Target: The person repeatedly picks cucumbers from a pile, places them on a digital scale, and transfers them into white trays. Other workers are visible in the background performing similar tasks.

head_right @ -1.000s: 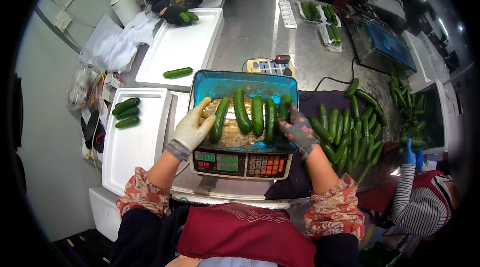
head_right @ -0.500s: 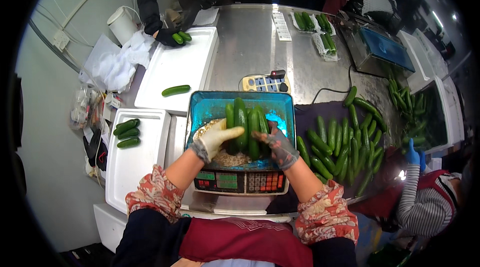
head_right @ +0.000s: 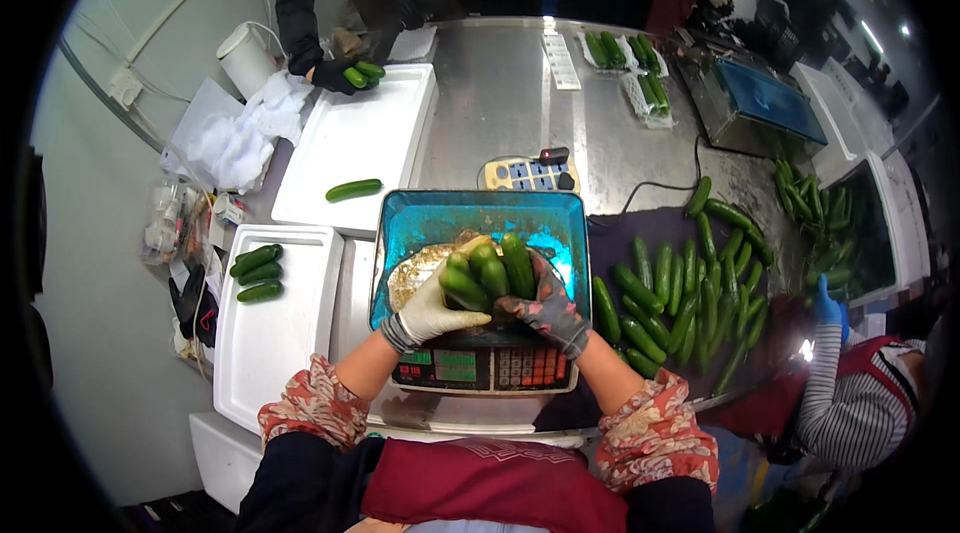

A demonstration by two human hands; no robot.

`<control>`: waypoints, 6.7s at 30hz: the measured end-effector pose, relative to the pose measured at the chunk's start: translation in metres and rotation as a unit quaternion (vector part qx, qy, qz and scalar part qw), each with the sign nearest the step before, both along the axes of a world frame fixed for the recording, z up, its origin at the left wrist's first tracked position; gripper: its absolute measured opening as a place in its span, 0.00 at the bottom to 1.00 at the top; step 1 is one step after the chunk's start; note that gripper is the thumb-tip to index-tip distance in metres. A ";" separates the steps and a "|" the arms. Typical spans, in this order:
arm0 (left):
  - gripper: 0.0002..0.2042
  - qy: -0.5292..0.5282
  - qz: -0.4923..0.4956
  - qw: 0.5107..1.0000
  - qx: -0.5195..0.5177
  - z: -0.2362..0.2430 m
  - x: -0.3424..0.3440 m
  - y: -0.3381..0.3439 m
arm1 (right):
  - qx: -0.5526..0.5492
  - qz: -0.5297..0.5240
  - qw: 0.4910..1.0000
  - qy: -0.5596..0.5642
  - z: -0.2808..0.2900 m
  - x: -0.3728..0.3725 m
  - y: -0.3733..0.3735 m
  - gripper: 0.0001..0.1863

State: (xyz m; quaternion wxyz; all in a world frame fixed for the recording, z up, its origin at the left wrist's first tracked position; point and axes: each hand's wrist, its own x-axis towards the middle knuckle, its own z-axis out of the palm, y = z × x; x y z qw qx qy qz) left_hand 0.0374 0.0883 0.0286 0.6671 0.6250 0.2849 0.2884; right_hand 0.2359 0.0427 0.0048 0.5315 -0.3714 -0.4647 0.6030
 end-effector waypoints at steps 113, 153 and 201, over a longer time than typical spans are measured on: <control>0.26 0.336 -0.280 0.863 0.255 -0.060 0.169 -0.169 | -0.177 -0.335 0.828 -0.414 -0.051 0.229 -0.218 0.11; 0.37 -0.155 -0.166 0.814 -0.535 -0.050 0.191 -0.158 | -0.063 -0.386 0.844 -0.366 -0.007 0.206 -0.205 0.09; 0.48 -0.244 -0.242 0.746 -0.571 -0.047 0.188 -0.160 | -0.178 -0.524 0.631 -0.544 -0.092 0.290 -0.274 0.25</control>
